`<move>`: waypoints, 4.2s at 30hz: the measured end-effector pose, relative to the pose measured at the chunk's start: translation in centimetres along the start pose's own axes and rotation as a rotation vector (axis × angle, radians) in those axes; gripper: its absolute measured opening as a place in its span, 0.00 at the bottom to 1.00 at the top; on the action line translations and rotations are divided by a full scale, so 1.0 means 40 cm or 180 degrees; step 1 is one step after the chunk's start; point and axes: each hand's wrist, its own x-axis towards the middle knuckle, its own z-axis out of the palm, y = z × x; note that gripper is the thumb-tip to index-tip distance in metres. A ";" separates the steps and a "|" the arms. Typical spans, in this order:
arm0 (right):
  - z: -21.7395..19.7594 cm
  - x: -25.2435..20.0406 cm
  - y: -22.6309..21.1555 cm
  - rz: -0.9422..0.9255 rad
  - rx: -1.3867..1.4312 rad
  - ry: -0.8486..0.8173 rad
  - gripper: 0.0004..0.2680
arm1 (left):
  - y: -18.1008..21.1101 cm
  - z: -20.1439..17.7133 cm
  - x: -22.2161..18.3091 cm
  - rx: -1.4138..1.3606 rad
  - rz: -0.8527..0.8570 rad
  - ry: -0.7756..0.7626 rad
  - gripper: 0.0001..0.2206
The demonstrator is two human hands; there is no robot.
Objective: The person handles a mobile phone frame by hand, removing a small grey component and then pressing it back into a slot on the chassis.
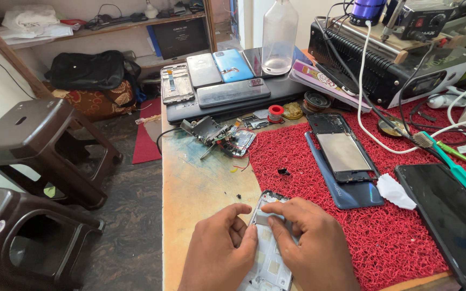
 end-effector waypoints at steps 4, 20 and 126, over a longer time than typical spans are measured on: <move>0.000 0.001 -0.001 -0.0044 -0.0052 -0.0016 0.10 | 0.002 -0.001 0.000 -0.0012 -0.0048 -0.0021 0.16; -0.002 0.002 0.034 0.0142 0.0616 -0.0066 0.09 | 0.006 -0.015 0.002 -0.0311 -0.0100 -0.0200 0.26; 0.017 -0.002 -0.011 0.0507 -0.0037 0.0223 0.09 | -0.029 -0.001 0.018 -0.0692 -0.0248 -0.0145 0.15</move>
